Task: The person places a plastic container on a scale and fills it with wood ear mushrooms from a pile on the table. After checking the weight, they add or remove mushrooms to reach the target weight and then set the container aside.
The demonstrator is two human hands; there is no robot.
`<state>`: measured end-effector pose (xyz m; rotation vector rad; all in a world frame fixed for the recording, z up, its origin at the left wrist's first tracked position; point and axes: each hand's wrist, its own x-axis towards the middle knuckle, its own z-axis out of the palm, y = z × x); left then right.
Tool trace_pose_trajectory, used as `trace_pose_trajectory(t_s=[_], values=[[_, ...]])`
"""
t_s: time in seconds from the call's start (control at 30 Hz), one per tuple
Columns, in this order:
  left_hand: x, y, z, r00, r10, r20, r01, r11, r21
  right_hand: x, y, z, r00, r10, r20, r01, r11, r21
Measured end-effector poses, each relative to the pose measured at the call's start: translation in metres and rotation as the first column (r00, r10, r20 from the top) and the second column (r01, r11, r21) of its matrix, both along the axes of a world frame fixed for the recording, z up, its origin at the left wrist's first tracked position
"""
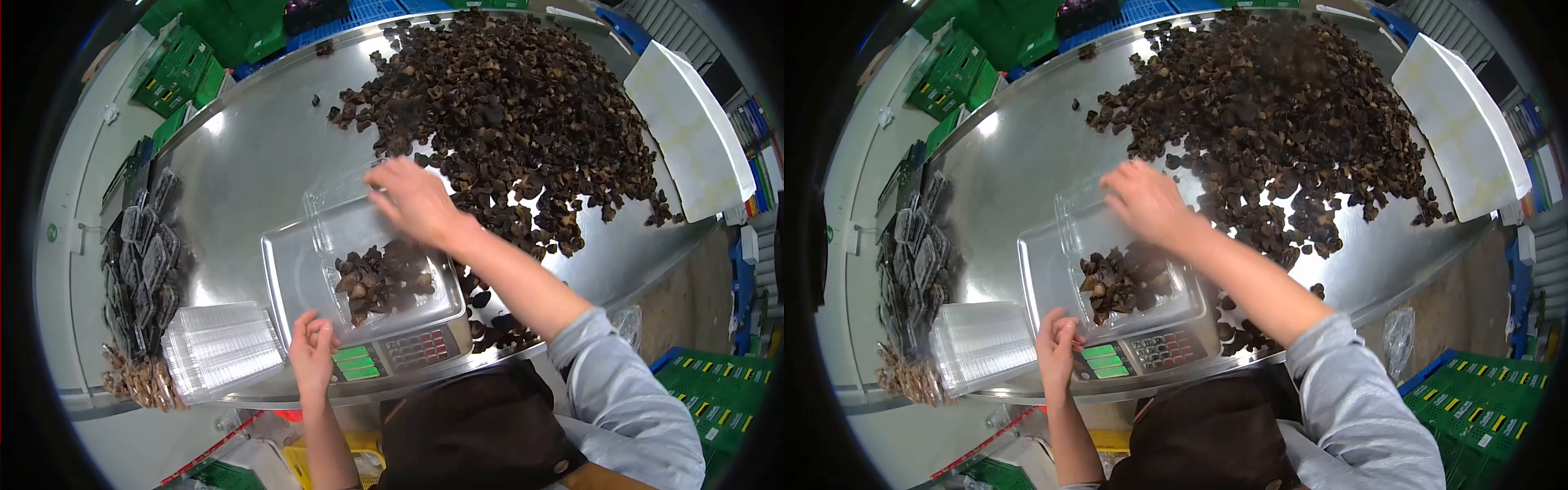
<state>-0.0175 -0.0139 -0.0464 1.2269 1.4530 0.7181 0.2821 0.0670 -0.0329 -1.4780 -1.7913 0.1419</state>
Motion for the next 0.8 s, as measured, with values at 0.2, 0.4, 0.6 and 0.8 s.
trace_pose_trajectory(t_s=[0.2, 0.4, 0.6, 0.8], values=[[0.021, -0.001, -0.002, 0.996, -0.086, -0.013, 0.085, 0.993, -0.078, 0.0, 0.065, -0.037, 0.923, -0.024, 0.385, 0.115, 0.969, -0.217], [0.028, 0.002, -0.013, 0.993, -0.091, 0.081, 0.099, 0.99, -0.101, -0.013, 0.002, -0.006, 0.998, -0.015, -0.055, 0.013, 0.999, -0.032], [0.03, 0.002, -0.002, 0.994, -0.074, 0.074, 0.084, 0.987, -0.135, 0.021, -0.086, 0.006, 0.899, -0.072, -0.433, -0.051, 0.963, -0.265], [0.013, -0.002, -0.001, 0.999, 0.004, 0.048, -0.001, 0.999, -0.053, 0.161, -0.123, -0.101, 0.793, -0.479, 0.377, 0.609, 0.611, -0.505]])
